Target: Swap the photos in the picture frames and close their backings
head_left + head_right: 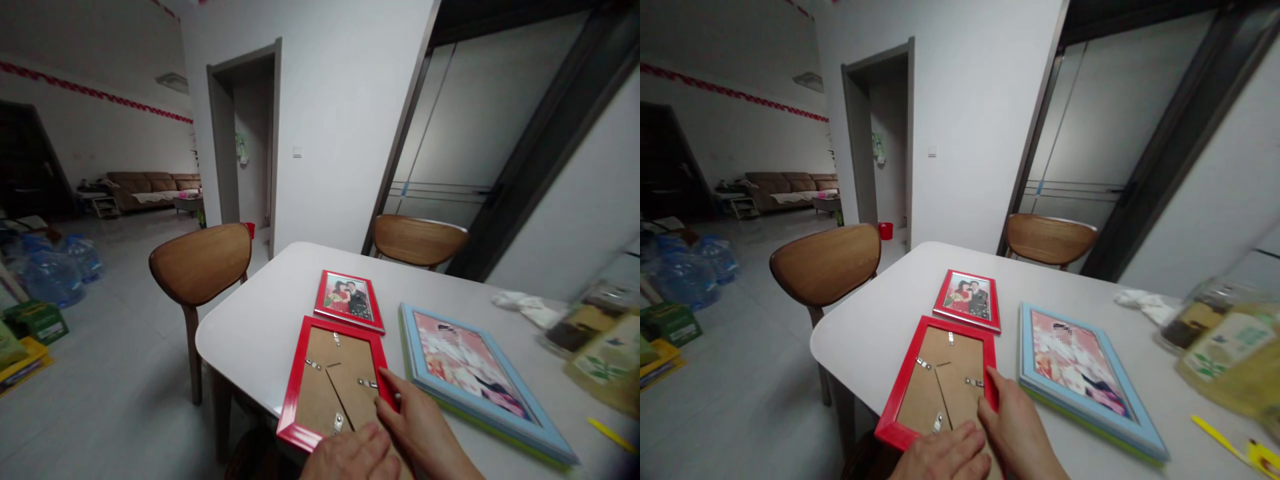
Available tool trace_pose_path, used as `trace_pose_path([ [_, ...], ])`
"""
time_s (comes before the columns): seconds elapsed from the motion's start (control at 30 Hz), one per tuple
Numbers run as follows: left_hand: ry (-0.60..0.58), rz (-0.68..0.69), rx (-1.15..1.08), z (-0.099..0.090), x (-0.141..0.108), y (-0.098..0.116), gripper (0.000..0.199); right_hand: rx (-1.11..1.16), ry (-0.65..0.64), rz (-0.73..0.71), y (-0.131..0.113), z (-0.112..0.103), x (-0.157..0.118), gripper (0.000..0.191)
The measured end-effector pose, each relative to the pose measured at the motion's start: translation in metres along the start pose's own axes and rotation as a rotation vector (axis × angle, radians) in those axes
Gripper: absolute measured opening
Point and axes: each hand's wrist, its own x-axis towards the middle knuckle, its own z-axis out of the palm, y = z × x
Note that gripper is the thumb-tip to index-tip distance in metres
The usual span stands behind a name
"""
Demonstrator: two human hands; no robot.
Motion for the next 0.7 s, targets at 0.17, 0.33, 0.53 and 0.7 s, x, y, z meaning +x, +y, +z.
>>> trace_pose_path([
  [0.17, -0.123, -0.046, -0.211, -0.023, 0.004, 0.005, 0.031, -0.229, -0.015, -0.058, -0.008, -0.003, -0.001, 0.042],
  [0.33, 0.037, -0.347, -0.399, -0.041, 0.003, -0.022, 0.043, -0.242, -0.013, -0.091, -0.009, -0.006, -0.001, 0.037],
  [0.53, 0.279, -0.668, -0.443, -0.048, 0.000, -0.076, 0.056, -0.272, -0.057, -0.174, -0.012, -0.005, 0.014, 0.027],
  [0.7, 0.274, -0.652, -0.460, -0.046, -0.002, -0.081, 0.056, -0.285, -0.033, -0.178, -0.010, 0.001, 0.022, 0.025],
])
